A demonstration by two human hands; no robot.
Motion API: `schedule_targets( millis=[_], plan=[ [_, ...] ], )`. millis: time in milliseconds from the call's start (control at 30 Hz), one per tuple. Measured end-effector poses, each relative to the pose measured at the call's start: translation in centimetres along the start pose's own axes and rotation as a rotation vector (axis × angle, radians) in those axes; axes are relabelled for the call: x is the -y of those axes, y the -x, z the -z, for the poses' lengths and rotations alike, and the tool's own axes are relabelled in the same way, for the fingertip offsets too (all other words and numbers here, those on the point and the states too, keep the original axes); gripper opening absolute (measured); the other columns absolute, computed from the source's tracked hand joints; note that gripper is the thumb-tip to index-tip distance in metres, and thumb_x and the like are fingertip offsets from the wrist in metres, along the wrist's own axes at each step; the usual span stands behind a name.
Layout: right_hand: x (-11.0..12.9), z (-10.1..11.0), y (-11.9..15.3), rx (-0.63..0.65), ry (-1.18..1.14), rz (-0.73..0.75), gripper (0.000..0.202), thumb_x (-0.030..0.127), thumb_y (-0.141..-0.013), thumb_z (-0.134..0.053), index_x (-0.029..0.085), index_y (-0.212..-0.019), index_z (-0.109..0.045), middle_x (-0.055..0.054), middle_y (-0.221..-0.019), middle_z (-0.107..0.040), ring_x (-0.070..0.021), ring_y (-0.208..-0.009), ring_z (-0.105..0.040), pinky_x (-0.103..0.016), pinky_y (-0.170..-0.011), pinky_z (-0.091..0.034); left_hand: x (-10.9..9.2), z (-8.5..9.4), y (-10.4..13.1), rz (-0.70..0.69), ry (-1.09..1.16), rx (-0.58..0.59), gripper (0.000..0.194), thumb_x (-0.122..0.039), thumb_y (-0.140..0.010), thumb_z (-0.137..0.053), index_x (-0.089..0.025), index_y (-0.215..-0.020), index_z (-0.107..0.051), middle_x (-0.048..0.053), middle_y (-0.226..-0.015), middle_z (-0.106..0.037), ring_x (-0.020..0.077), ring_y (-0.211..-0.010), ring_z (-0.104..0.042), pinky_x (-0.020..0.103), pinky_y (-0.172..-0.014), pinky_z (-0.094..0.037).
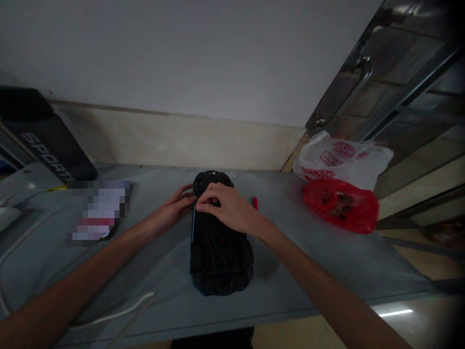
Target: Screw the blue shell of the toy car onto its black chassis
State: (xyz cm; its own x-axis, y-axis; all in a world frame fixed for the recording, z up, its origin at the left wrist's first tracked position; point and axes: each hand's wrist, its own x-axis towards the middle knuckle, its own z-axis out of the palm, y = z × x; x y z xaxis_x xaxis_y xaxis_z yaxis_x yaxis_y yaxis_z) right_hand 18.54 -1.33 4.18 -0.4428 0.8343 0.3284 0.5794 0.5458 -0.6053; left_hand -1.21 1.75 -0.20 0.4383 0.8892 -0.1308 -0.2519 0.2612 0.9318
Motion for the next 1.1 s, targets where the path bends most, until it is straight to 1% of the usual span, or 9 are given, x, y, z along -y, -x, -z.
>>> schedule_targets(
  millis=[167, 300, 433, 700, 833, 933, 1000, 1067, 1100],
  plan=[
    [0.2, -0.3, -0.3, 0.065, 0.018, -0.008, 0.007, 0.025, -0.095, -0.075, 0.02, -0.09, -0.078, 0.0, -0.086, -0.063, -0.015, -0.085, -0.056, -0.029, -0.078, -0.04, -0.1, -0.1, 0.1, 0.003, 0.0, 0.006, 0.047, -0.024, -0.083, -0.079, -0.022, -0.127, -0.065, 0.005, -0.113, -0.077, 0.0236, -0.114, -0.069, 0.036, -0.107, -0.045],
    [0.5, -0.3, -0.4, 0.057, -0.009, -0.023, 0.006, 0.022, -0.094, -0.075, 0.019, -0.089, -0.078, 0.001, -0.083, -0.061, -0.0139, -0.083, -0.055, -0.028, -0.076, -0.039, 0.0, -0.2, 0.0, -0.006, 0.015, 0.008, 0.045, -0.023, -0.081, -0.08, -0.022, -0.124, -0.066, 0.005, -0.111, -0.078, 0.024, -0.113, -0.07, 0.036, -0.105, -0.046],
    [0.8, -0.2, -0.5, 0.059, -0.045, -0.036, 0.006, 0.019, -0.094, -0.075, 0.017, -0.09, -0.079, 0.001, -0.083, -0.06, -0.0131, -0.082, -0.055, -0.027, -0.076, -0.038, 0.1, -0.1, -0.1, -0.007, 0.025, 0.012, 0.044, -0.023, -0.081, -0.08, -0.022, -0.123, -0.066, 0.004, -0.109, -0.078, 0.0242, -0.113, -0.071, 0.038, -0.108, -0.045],
    [1.0, 0.1, -0.7, 0.083, -0.029, -0.064, 0.005, 0.018, -0.093, -0.075, 0.018, -0.089, -0.078, 0.001, -0.082, -0.058, -0.0118, -0.078, -0.053, -0.027, -0.073, -0.037, 0.2, 0.0, -0.1, -0.017, 0.003, 0.02, 0.046, -0.023, -0.083, -0.078, -0.021, -0.127, -0.065, 0.005, -0.11, -0.078, 0.0257, -0.117, -0.07, 0.041, -0.113, -0.043],
    [1.0, 0.2, -0.5, 0.079, -0.077, -0.043, 0.003, 0.02, -0.094, -0.073, 0.019, -0.092, -0.075, 0.002, -0.085, -0.062, -0.0118, -0.079, -0.056, -0.026, -0.073, -0.041, 0.1, 0.1, -0.1, -0.012, 0.015, 0.008, 0.042, -0.023, -0.085, -0.077, -0.022, -0.126, -0.065, 0.004, -0.108, -0.079, 0.0245, -0.118, -0.069, 0.042, -0.117, -0.039],
    [0.6, 1.0, 0.0, 0.037, -0.181, -0.046, 0.006, 0.024, -0.098, -0.067, 0.022, -0.1, -0.072, 0.001, -0.09, -0.07, -0.0126, -0.082, -0.062, -0.027, -0.076, -0.046, 0.1, 0.1, -0.1, -0.006, 0.007, 0.0, 0.043, -0.025, -0.085, -0.079, -0.023, -0.126, -0.066, 0.006, -0.118, -0.077, 0.0258, -0.125, -0.065, 0.042, -0.118, -0.038],
    [-0.3, 2.2, 0.7, -0.039, -0.195, -0.087, 0.012, 0.03, -0.101, -0.06, 0.024, -0.105, -0.07, 0.001, -0.094, -0.073, -0.0144, -0.086, -0.067, -0.028, -0.078, -0.048, 0.1, 0.1, -0.2, -0.005, -0.009, 0.007, 0.046, -0.027, -0.085, -0.081, -0.024, -0.128, -0.067, 0.007, -0.122, -0.075, 0.0273, -0.128, -0.063, 0.043, -0.118, -0.037],
    [-2.0, 3.6, 1.7, -0.163, -0.107, -0.166, 0.018, 0.035, -0.102, -0.055, 0.025, -0.109, -0.069, -0.001, -0.092, -0.074, -0.0163, -0.083, -0.068, -0.029, -0.075, -0.049, 0.1, 0.1, -0.2, -0.002, -0.015, 0.02, 0.046, -0.028, -0.084, -0.082, -0.025, -0.128, -0.068, 0.006, -0.123, -0.075, 0.0283, -0.13, -0.062, 0.044, -0.118, -0.037],
    [-3.1, 4.4, 2.3, -0.225, -0.001, -0.216, 0.019, 0.035, -0.102, -0.055, 0.024, -0.109, -0.069, -0.001, -0.087, -0.073, -0.0166, -0.077, -0.067, -0.03, -0.071, -0.047, 0.1, 0.2, -0.2, 0.0, -0.015, 0.025, 0.046, -0.028, -0.084, -0.082, -0.026, -0.128, -0.068, 0.006, -0.123, -0.075, 0.0285, -0.131, -0.061, 0.044, -0.119, -0.036]
  ],
)
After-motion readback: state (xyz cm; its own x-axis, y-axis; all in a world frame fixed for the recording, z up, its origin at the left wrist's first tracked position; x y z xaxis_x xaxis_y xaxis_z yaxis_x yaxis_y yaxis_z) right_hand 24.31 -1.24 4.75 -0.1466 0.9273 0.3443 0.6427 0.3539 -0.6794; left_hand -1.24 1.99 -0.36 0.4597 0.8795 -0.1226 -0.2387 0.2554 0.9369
